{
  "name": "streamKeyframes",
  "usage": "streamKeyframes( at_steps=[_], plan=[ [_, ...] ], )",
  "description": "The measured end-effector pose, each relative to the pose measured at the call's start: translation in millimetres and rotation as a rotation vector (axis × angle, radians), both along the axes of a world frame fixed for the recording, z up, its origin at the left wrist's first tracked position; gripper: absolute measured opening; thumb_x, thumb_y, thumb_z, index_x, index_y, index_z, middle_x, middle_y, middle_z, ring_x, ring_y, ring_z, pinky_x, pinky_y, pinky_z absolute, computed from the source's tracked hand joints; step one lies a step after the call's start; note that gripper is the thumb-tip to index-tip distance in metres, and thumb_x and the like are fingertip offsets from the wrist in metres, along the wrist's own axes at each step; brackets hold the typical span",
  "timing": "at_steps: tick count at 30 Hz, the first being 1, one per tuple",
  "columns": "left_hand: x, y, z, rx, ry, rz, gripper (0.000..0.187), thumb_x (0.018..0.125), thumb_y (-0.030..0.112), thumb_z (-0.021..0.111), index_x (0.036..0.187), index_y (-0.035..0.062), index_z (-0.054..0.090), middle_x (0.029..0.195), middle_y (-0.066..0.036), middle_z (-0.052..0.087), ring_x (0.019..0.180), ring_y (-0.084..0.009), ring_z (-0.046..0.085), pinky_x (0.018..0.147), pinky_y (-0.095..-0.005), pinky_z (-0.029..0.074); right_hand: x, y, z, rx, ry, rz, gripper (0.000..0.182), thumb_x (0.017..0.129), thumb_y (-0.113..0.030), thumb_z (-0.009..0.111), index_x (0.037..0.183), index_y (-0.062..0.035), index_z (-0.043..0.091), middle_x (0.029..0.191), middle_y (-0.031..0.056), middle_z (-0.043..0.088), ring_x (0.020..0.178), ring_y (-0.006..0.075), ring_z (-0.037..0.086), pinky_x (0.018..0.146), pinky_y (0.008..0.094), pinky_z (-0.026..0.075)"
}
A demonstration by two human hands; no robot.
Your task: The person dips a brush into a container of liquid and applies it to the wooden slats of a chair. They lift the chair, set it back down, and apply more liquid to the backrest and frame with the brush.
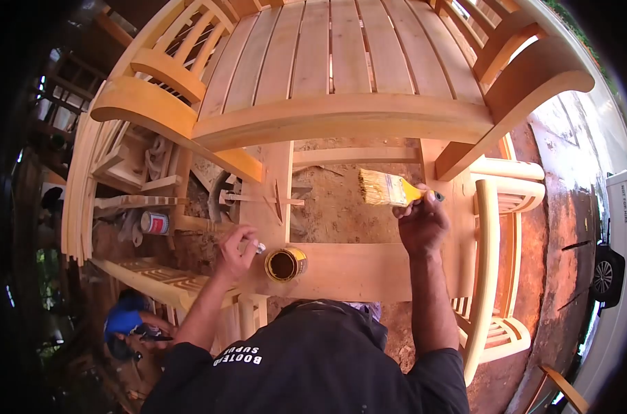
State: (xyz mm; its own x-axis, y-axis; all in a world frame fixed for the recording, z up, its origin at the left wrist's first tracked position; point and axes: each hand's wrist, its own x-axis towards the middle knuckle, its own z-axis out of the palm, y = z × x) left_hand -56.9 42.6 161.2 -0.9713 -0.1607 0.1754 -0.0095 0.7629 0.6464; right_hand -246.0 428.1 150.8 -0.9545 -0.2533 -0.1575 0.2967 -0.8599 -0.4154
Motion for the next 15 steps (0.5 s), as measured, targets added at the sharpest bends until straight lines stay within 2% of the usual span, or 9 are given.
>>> streamKeyframes(
  at_steps=[4,7,10,13,15],
  plan=[
    [25.1,19.6,-21.8,0.104,-0.037,0.155,0.023,0.088,0.007,0.068,0.11,0.0,0.068,0.096,-0.015,0.068,0.086,-0.0294,0.07,0.077,-0.0384,0.057,1.8,8.0,-9.2,-0.023,0.016,0.038,0.027,0.097,-0.028,0.061,0.111,-0.0061,0.07,0.083,0.008,0.073,0.072,0.019,0.063,0.072,0.036,0.046],
    [39.6,18.3,-36.0,0.051,0.021,0.221,0.028,0.088,0.005,0.067,0.115,0.0004,0.066,0.099,-0.014,0.07,0.086,-0.0288,0.071,0.077,-0.0376,0.058,8.3,3.7,-19.4,-0.001,-0.03,0.048,0.026,0.098,-0.027,0.06,0.111,-0.006,0.07,0.085,0.0081,0.073,0.072,0.0186,0.063,0.072,0.0361,0.046],
    [64.3,-4.0,-71.7,0.053,-0.002,0.331,0.032,0.088,0.004,0.065,0.119,0.0014,0.064,0.103,-0.015,0.072,0.088,-0.0285,0.071,0.079,-0.0375,0.058,20.2,-5.1,-32.4,-0.045,0.019,0.172,0.026,0.099,-0.024,0.063,0.112,-0.0038,0.071,0.091,0.0082,0.073,0.075,0.0199,0.063,0.071,0.0361,0.048],
    [97.9,-29.0,-111.6,0.06,-0.106,0.456,0.036,0.087,0.003,0.064,0.122,0.0034,0.064,0.107,-0.015,0.074,0.09,-0.0285,0.072,0.08,-0.0385,0.059,41.0,-22.0,-62.1,0.078,-0.092,0.23,0.023,0.097,-0.021,0.065,0.112,-0.0043,0.07,0.089,0.0089,0.073,0.074,0.0208,0.065,0.071,0.0355,0.051],
    [114.4,-31.4,-120.0,0.072,-0.215,0.501,0.039,0.086,0.003,0.065,0.125,0.0042,0.064,0.111,-0.015,0.074,0.093,-0.0285,0.073,0.083,-0.0392,0.059,62.5,-36.5,-83.6,0.237,-0.027,0.301,0.024,0.095,-0.017,0.067,0.115,-0.0027,0.065,0.086,0.0115,0.072,0.07,0.021,0.067,0.068,0.0343,0.054]
  ],
)
